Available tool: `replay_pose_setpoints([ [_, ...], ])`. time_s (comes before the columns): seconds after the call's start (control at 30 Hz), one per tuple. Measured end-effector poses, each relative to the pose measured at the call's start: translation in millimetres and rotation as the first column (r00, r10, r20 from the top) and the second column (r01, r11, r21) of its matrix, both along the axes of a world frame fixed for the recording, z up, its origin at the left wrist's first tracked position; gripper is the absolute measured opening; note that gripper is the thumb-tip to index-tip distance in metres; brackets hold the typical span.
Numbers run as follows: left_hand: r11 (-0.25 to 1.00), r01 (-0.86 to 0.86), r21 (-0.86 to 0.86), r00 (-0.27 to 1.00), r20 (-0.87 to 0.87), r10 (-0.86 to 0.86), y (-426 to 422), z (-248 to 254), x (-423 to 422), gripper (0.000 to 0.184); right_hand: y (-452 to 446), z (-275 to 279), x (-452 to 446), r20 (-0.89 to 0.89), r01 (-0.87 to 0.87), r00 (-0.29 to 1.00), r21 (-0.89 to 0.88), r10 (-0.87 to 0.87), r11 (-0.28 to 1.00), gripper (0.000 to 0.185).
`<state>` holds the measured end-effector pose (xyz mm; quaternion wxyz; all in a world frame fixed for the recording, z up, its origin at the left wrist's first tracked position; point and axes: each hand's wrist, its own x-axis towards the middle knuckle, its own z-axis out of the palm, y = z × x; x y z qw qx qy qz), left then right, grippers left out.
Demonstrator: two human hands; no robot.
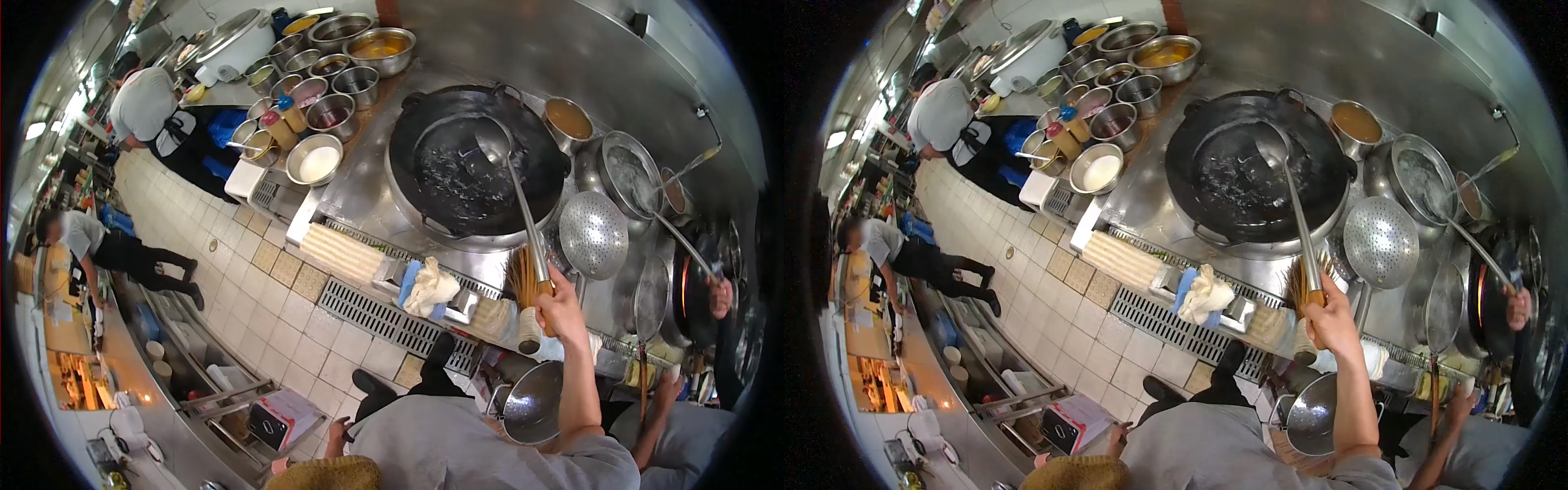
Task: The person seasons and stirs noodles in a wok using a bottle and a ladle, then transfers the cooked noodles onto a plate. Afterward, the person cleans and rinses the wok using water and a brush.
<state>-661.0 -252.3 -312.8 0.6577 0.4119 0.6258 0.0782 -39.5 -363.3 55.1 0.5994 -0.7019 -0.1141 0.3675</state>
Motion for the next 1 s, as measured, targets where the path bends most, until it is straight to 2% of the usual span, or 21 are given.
replay_pose_setpoints([
  [0.07, 0.956, 0.279, 0.087, 0.935, -0.252, -0.250, 12, 18, 22, 0.045, 13, -9, -6, 0.178, 0.010, 0.984, -0.138, 0.015, 0.990, 0.062],
  [0.13, 0.842, 0.532, 0.092, 0.753, -0.506, -0.420, 32, 40, 45, 0.047, 26, -22, -12, 0.338, 0.059, 0.941, -0.267, 0.036, 0.962, 0.059],
  [0.2, 0.836, 0.502, 0.221, 0.808, -0.465, -0.362, 38, 29, 38, 0.047, 22, -79, 1, 0.581, 0.096, 0.809, -0.286, 0.093, 0.954, 0.059],
  [0.27, 0.851, 0.427, 0.307, 0.860, -0.427, -0.278, 41, 42, 37, 0.046, 39, -53, -10, 0.561, 0.138, 0.793, -0.546, 0.238, 0.827, 0.064],
  [0.33, 0.873, 0.386, 0.298, 0.875, -0.417, -0.245, 40, 50, 25, 0.046, 61, -24, -38, 0.675, 0.247, 0.714, -0.490, 0.185, 0.836, 0.068],
  [0.4, 0.891, 0.333, 0.308, 0.888, -0.420, -0.186, 34, 60, 4, 0.047, 58, -61, -19, 0.916, 0.240, 0.327, -0.318, 0.232, 0.917, 0.068],
  [0.47, 0.921, 0.293, 0.256, 0.890, -0.425, -0.165, 23, 44, -27, 0.050, 81, -47, -45, 0.903, 0.168, 0.374, -0.291, 0.212, 0.942, 0.066],
  [0.53, 0.939, 0.260, 0.224, 0.886, -0.443, -0.140, 10, 28, -54, 0.051, 107, -56, -78, 0.938, 0.105, 0.274, -0.248, 0.212, 0.963, 0.064],
  [0.57, 0.939, 0.251, 0.237, 0.884, -0.452, -0.122, 5, 28, -65, 0.051, 122, -49, -110, 0.879, 0.047, 0.397, -0.307, 0.264, 0.951, 0.064],
  [0.6, 0.954, 0.214, 0.210, 0.889, -0.447, -0.101, 3, 44, -73, 0.049, 134, -69, -126, 0.882, -0.062, 0.395, -0.255, 0.258, 0.965, 0.065],
  [0.67, 0.953, 0.150, 0.264, 0.893, -0.449, -0.016, -14, 10, -100, 0.047, 154, -79, -186, 0.773, -0.246, 0.433, -0.393, 0.464, 0.886, 0.067],
  [0.73, 0.920, 0.030, 0.392, 0.906, -0.398, 0.141, -19, 12, -117, 0.044, 165, -124, -238, 0.683, -0.482, 0.440, -0.368, 0.583, 0.795, 0.067],
  [0.8, 0.881, -0.079, 0.466, 0.902, -0.342, 0.262, -17, 31, -133, 0.041, 172, -117, -321, 0.599, -0.650, 0.367, -0.382, 0.712, 0.657, 0.067],
  [0.9, 0.803, -0.211, 0.558, 0.870, -0.268, 0.415, 5, 88, -157, 0.033, 174, -128, -394, 0.408, -0.717, 0.259, -0.526, 0.876, 0.457, 0.067],
  [1.0, 0.698, -0.466, 0.543, 0.776, -0.128, 0.617, 24, 105, -193, 0.031, 173, -144, -429, 0.405, -0.713, 0.149, -0.588, 0.902, 0.382, 0.068],
])
